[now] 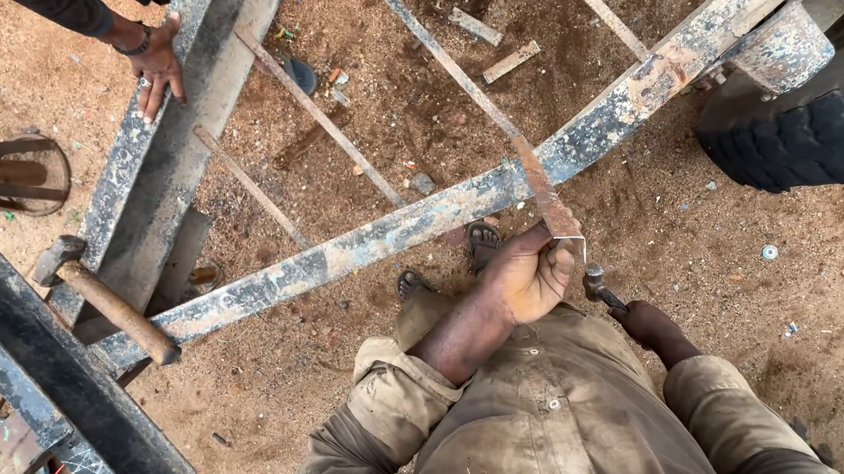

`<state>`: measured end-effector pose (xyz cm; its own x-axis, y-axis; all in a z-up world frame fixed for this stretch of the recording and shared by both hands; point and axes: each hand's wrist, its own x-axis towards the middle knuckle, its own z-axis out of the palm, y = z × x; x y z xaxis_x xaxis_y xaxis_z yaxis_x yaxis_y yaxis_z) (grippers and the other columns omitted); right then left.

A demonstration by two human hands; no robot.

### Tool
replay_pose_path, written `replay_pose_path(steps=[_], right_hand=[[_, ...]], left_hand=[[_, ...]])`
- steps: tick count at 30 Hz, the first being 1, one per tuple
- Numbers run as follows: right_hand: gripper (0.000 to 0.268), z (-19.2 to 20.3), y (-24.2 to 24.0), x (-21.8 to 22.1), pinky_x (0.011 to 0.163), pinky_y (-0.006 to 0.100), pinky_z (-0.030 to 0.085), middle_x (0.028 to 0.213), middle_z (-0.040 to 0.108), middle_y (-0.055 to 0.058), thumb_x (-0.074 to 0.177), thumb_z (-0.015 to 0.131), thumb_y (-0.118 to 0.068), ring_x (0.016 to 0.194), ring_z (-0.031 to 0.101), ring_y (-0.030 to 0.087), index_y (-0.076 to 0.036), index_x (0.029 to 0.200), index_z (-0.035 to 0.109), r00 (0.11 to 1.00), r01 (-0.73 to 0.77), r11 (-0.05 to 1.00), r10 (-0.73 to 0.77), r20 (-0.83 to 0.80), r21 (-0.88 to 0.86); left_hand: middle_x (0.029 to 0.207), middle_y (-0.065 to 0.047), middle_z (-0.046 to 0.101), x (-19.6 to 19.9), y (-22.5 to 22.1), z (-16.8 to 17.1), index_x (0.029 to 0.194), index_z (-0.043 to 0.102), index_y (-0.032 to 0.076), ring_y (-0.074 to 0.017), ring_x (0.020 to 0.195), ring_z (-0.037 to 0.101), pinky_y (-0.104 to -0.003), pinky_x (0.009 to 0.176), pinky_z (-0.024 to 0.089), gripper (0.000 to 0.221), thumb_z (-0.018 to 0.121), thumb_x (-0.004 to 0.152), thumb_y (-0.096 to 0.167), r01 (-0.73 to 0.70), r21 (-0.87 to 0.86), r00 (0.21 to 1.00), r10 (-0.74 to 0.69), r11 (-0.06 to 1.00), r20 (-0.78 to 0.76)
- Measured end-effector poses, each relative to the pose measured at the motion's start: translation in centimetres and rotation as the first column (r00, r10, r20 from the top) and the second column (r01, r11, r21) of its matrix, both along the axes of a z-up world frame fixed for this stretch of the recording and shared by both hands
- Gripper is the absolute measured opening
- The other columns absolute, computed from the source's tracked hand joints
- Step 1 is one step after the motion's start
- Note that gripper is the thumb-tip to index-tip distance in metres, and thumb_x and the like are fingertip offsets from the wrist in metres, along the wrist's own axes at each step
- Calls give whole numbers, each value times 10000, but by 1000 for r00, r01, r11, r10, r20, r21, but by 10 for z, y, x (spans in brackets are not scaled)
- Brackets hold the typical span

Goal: Using a hammer to adjust or straighten metal components on a vehicle frame.

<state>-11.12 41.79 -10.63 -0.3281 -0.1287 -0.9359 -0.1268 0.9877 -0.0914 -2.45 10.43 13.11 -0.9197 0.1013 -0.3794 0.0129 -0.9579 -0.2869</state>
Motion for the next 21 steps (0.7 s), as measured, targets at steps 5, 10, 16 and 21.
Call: replay_pose_path(steps=[5,10,16,21], right_hand=[[636,-10,13,-2,754,490,561,783,737,190,1023,490,-569,665,710,309,21,1024,730,999,-25,1000,26,-28,6],[651,-41,45,-7,706,464,535,718,731,179,1005,526,-576,610,697,284,36,968,746,999,-17,1000,17,-41,-2],[671,-28,48,-8,609,472,515,620,663,177,1017,536,-549,509,630,290,78,888,739,998,53,998,-52,-22,36],[641,-56,59,-7,623,479,524,619,667,155,999,547,-551,530,622,285,44,857,737,999,47,998,-47,-7,32]], left_hand=[[949,-176,736,-2,4,-8,1082,631,-65,-195,832,769,-257,747,668,181,534,1105,87,14,-48,999,-12,999,51],[934,-164,731,-2,5,-5,1079,629,-57,-193,815,766,-258,738,668,178,539,1099,95,15,-42,998,-12,999,62],[1042,-154,742,5,-2,16,1113,630,-50,-220,914,759,-279,789,661,135,571,1067,62,-5,65,998,9,998,-61],[1031,-131,701,56,-11,-6,1149,598,-26,-214,930,737,-331,856,639,226,643,928,-11,-51,96,967,73,994,-245]])
